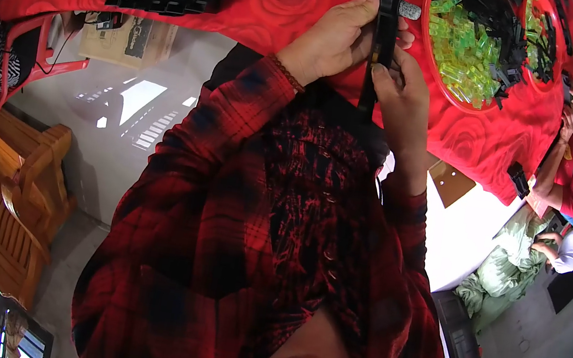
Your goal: The person assembles plastic components for toy guns by hand, attaching green plastic components and magazine housings to plastic gun frames.
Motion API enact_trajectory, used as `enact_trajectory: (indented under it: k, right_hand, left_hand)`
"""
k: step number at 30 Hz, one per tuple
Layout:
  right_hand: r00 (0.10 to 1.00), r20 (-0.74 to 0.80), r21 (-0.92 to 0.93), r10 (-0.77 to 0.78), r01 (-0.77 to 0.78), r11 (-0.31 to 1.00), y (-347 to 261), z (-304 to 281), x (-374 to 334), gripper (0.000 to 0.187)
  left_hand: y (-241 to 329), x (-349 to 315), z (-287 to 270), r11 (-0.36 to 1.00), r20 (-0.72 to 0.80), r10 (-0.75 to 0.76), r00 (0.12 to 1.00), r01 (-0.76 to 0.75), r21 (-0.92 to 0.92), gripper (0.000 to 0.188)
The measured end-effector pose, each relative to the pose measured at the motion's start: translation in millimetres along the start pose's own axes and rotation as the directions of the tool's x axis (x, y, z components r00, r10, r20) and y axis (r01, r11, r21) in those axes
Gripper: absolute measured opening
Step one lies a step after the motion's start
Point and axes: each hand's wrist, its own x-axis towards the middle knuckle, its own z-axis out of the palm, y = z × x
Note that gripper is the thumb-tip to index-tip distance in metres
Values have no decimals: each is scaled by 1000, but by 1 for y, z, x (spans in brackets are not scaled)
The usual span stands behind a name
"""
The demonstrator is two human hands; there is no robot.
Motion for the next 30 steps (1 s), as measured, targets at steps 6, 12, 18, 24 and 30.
enact_trajectory:
  k: [6, 12, 18, 24, 30]
  right_hand:
    - [966, -145, -258, -215, 173, 951, 8, 7, 3, 29]
    - [974, -84, -267, -210, 181, 946, 5, 2, 7, 26]
    - [987, -46, -214, -153, 140, 967, 9, 3, 10, 23]
    - [970, -86, -382, -229, 181, 906, 10, 10, 8, 20]
    - [984, 128, 165, 125, -145, 975, -9, -11, 6, 31]
  left_hand:
    - [-2, 3, -1, 999, -26, 31, 999, -30, 38, 57]
    - [-3, 0, 5, 998, -41, 52, 998, -51, 34, 53]
    - [-6, 0, -2, 999, -37, 41, 998, -40, 10, 50]
    - [-3, -2, 12, 991, -137, 57, 989, -39, 129, 48]
    - [3, 2, -3, 999, -9, -5, 1000, 5, 43, 50]
